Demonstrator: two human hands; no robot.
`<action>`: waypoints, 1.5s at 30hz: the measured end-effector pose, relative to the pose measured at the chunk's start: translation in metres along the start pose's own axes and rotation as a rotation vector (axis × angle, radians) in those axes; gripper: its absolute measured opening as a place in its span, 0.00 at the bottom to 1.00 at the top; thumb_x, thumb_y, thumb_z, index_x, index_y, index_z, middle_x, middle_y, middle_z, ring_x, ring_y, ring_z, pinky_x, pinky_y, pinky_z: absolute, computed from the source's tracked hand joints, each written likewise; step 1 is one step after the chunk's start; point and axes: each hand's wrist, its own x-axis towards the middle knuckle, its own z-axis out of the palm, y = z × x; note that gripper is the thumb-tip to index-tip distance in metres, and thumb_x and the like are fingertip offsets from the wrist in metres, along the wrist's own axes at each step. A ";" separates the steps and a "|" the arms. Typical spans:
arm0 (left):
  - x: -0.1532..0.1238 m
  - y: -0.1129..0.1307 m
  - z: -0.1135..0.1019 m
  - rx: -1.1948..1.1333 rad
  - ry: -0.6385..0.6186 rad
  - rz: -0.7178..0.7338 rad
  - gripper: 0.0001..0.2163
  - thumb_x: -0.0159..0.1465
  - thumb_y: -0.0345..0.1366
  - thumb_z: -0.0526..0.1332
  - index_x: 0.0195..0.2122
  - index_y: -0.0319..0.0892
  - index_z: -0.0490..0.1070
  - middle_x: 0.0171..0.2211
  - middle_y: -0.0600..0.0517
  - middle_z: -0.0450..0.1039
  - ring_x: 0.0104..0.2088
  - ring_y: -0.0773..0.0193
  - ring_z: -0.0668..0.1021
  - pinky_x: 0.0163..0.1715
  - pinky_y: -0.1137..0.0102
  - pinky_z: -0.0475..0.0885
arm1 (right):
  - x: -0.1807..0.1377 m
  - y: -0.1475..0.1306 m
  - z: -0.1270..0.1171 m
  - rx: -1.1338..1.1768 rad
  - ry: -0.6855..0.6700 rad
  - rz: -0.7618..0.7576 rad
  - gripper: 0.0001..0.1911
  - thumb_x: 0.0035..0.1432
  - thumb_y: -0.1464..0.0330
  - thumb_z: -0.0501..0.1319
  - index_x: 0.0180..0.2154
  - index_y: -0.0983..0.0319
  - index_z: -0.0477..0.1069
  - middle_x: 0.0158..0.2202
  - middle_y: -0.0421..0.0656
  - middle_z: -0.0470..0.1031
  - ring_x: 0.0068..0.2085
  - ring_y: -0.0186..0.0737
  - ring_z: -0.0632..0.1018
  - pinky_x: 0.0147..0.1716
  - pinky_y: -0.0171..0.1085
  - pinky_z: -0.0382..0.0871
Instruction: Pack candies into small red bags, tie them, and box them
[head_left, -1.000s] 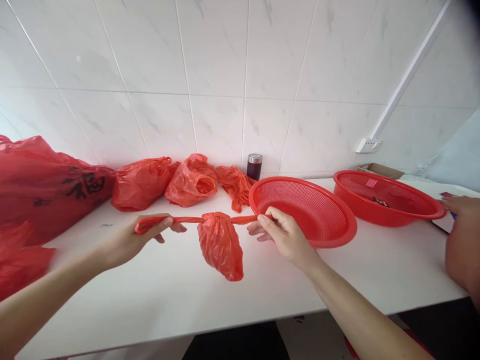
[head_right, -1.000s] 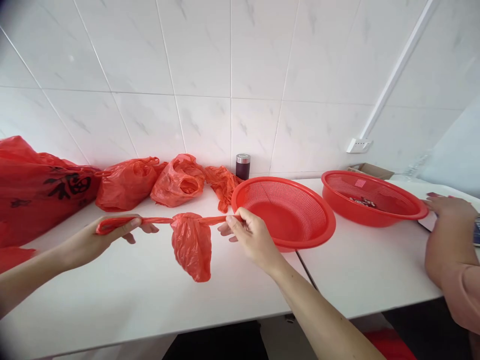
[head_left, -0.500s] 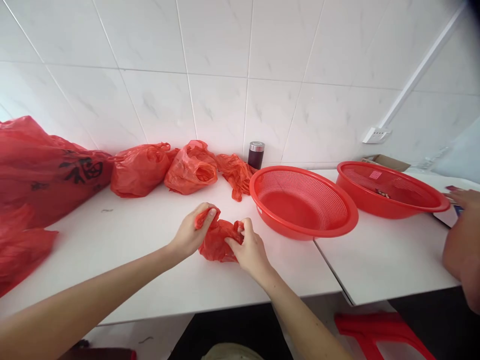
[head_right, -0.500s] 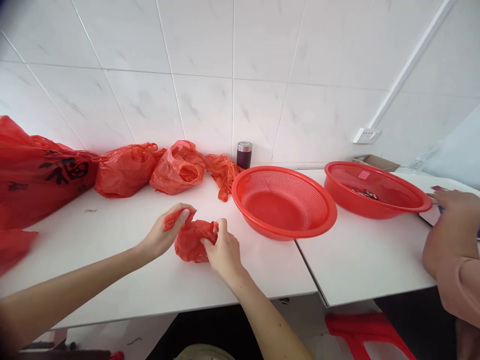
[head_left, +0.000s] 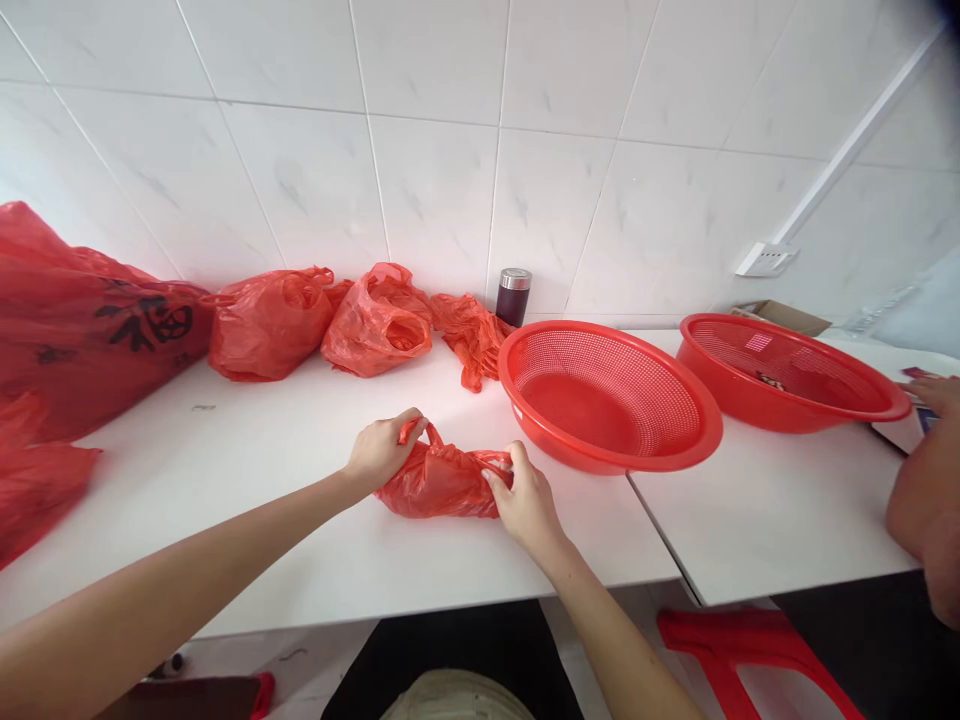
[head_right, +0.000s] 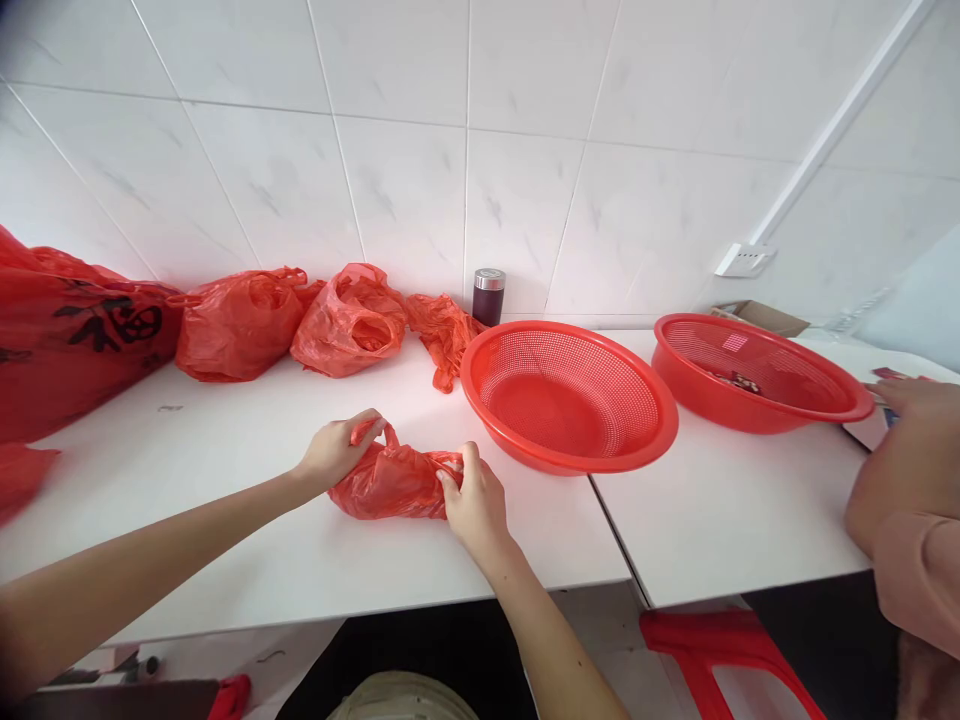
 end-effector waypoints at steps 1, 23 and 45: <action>0.002 -0.001 0.002 0.018 -0.004 0.009 0.17 0.68 0.45 0.43 0.36 0.50 0.71 0.30 0.54 0.76 0.28 0.60 0.75 0.28 0.70 0.63 | 0.000 0.002 0.002 -0.042 0.003 -0.010 0.04 0.59 0.66 0.53 0.37 0.57 0.57 0.30 0.39 0.70 0.31 0.40 0.72 0.30 0.36 0.62; 0.026 -0.040 -0.001 0.111 -0.002 -0.048 0.11 0.64 0.43 0.49 0.36 0.51 0.70 0.35 0.54 0.78 0.33 0.58 0.76 0.29 0.69 0.60 | -0.024 -0.004 0.007 0.170 -0.023 0.062 0.17 0.62 0.54 0.53 0.31 0.56 0.49 0.23 0.34 0.63 0.23 0.35 0.65 0.24 0.33 0.56; -0.011 0.020 -0.053 0.019 -0.350 0.473 0.11 0.62 0.38 0.57 0.43 0.50 0.75 0.42 0.53 0.78 0.42 0.58 0.77 0.44 0.67 0.68 | -0.018 -0.046 -0.001 0.479 0.147 -0.134 0.08 0.65 0.62 0.53 0.38 0.59 0.65 0.38 0.44 0.72 0.38 0.38 0.73 0.34 0.35 0.66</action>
